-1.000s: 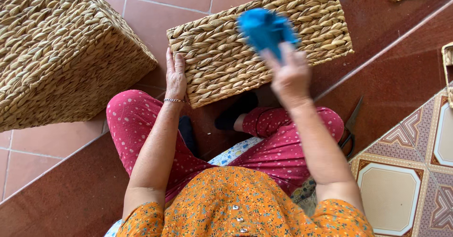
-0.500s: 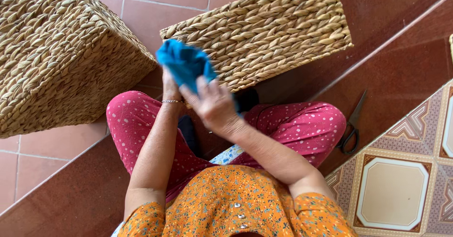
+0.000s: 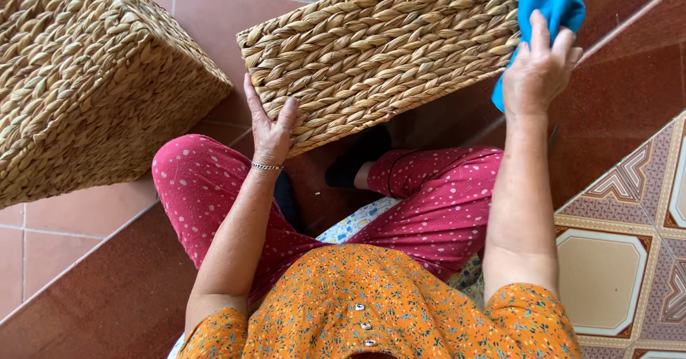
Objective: The person sits on the floor and wipes the exterior and interior surfaces of woven baskets using a blue cloth. They rotate the baskets to clean all sides and occasionally use scissors to trim loose fibers.
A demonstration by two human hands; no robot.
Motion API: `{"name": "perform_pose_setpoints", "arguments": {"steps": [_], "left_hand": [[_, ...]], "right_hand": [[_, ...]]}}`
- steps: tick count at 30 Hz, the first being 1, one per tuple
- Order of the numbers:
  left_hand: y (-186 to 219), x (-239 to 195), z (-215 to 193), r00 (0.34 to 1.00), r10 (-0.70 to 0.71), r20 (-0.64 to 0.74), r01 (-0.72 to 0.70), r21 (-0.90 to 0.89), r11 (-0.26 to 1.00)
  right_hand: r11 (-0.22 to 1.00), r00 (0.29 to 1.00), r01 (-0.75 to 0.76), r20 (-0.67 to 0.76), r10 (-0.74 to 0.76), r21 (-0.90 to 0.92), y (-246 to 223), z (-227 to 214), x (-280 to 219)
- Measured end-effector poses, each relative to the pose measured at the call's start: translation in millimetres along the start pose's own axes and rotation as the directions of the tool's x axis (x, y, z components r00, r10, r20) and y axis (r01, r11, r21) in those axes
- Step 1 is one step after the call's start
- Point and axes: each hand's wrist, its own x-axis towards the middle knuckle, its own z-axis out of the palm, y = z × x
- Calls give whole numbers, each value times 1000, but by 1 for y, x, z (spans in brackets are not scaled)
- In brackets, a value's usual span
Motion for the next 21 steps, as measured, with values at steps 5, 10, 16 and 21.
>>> {"name": "perform_pose_setpoints", "arguments": {"steps": [5,10,16,21], "left_hand": [[-24,9,-14,999,-5,-33,6,47,999],[-45,9,-31,1000,6,10,-5,-110,994],[-27,5,-23,999,17,-42,-5,268,963],[-13,5,-12,973,-200,-114,205,40,978]], "right_hand": [[986,995,82,47,-90,145,-111,-16,-7],[756,889,404,-27,-457,515,-259,-97,-52],[816,887,426,-5,-461,390,-169,-63,-39],[993,999,31,8,-33,116,-16,-1,-16]]}}
